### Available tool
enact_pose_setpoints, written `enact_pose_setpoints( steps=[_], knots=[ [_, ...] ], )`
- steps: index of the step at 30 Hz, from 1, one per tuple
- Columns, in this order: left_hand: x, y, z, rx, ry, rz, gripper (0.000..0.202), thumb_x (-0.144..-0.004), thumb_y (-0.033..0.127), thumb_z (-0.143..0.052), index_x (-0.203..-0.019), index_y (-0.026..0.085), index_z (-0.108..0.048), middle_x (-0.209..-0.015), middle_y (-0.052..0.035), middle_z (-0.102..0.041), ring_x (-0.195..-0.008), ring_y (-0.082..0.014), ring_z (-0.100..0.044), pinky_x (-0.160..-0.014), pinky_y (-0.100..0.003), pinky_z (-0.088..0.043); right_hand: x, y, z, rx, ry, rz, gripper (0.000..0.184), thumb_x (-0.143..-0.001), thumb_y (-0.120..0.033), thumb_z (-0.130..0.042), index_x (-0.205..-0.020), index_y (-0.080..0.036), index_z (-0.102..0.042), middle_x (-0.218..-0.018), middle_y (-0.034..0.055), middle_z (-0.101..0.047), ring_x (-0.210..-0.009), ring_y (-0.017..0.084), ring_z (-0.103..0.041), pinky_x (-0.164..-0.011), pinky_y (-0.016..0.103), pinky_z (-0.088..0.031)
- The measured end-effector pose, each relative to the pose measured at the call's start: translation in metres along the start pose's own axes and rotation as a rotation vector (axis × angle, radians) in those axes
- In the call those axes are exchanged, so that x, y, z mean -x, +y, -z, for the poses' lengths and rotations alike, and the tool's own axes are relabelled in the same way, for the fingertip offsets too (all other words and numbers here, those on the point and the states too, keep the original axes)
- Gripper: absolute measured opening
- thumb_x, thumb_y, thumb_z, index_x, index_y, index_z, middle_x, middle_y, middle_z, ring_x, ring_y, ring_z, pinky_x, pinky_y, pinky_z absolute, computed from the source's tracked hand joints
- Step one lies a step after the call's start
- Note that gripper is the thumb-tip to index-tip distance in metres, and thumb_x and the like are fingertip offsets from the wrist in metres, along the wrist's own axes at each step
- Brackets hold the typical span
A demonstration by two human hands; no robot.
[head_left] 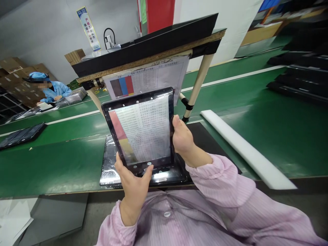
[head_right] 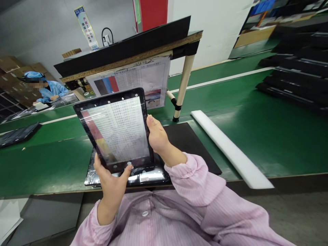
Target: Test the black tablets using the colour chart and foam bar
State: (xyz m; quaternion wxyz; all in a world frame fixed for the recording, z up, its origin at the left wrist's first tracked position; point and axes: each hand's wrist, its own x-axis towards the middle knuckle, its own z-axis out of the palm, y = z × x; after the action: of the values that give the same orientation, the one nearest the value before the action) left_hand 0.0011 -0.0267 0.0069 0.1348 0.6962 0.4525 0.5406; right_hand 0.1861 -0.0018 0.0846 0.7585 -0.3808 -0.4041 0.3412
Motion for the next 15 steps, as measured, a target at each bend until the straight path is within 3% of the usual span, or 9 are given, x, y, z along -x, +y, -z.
enact_pose_setpoints(
  steps=[5,15],
  knots=[
    [-0.001,-0.001,0.000,0.000,0.024,-0.038,0.107,-0.074,0.040,-0.084,-0.155,0.018,-0.019,-0.151,-0.0237,-0.034,-0.148,-0.0368,-0.030,-0.121,-0.058,-0.024,-0.001,-0.001,0.000,0.020,0.010,-0.003,0.063,-0.075,-0.087,-0.055,-0.085,-0.025,-0.067,-0.090,0.0032,-0.073,-0.109,0.027,-0.068,-0.087,0.044,-0.062],
    [0.002,-0.016,-0.005,-0.010,-0.024,-0.122,0.108,-0.076,0.037,-0.083,-0.155,0.017,-0.013,-0.153,-0.0260,-0.028,-0.148,-0.0360,-0.030,-0.121,-0.055,-0.025,0.006,0.026,0.015,0.044,0.058,0.089,0.057,-0.087,-0.079,-0.046,-0.096,-0.028,-0.069,-0.103,0.0036,-0.072,-0.118,0.028,-0.064,-0.088,0.045,-0.061]
  ],
)
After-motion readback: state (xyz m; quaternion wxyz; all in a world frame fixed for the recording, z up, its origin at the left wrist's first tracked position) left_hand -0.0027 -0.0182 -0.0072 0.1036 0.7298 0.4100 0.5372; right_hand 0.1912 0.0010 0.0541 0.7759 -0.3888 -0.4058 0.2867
